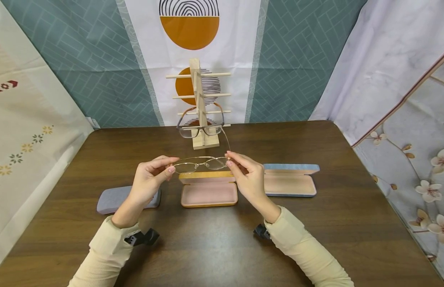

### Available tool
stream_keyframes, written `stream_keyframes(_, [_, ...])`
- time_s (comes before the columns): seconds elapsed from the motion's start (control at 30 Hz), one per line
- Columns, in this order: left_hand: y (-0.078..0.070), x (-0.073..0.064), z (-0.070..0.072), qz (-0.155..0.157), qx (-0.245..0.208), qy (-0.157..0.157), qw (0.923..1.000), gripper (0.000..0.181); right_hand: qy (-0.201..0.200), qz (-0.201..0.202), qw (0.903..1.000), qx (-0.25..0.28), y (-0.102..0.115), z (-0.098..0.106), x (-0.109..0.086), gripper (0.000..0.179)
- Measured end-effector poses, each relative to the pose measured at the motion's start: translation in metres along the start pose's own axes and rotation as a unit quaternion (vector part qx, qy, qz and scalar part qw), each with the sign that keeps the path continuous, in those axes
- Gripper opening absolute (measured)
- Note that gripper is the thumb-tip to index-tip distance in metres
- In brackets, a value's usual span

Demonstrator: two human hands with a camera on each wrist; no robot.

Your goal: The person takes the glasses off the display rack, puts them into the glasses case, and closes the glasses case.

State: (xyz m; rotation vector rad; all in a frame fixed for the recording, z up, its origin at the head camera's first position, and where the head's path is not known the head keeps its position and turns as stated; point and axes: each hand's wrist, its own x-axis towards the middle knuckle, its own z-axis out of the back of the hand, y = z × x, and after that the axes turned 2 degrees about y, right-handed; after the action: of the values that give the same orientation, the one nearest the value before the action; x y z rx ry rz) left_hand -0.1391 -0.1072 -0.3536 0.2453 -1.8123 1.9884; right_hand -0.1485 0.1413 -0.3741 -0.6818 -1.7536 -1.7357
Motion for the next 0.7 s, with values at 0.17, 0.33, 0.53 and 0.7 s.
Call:
stream_keyframes(0.17, [0.0006,-0.0001,-0.0004,-0.003,-0.001,-0.001,1.0,0.019,-0.005,-0.004,1.0,-0.004,0.0002,-0.0006,-0.0003,0.025])
stream_keyframes(0.33, [0.001,0.0,-0.0004,-0.005,0.003,0.002,1.0,0.019,-0.006,-0.006,0.9999,-0.007,0.0002,-0.0006,-0.0004,0.025])
stream_keyframes(0.53, [-0.0071,-0.0002,-0.0019,-0.003,0.011,0.012,0.9999,0.017,-0.005,-0.004,1.0,-0.006,-0.001,-0.0004,-0.0011,0.025])
stream_keyframes(0.7, [-0.0085,-0.0006,-0.0027,0.002,0.008,0.009,0.9999,0.017,0.001,-0.003,0.9999,0.01,-0.0008,-0.0001,-0.0013,0.025])
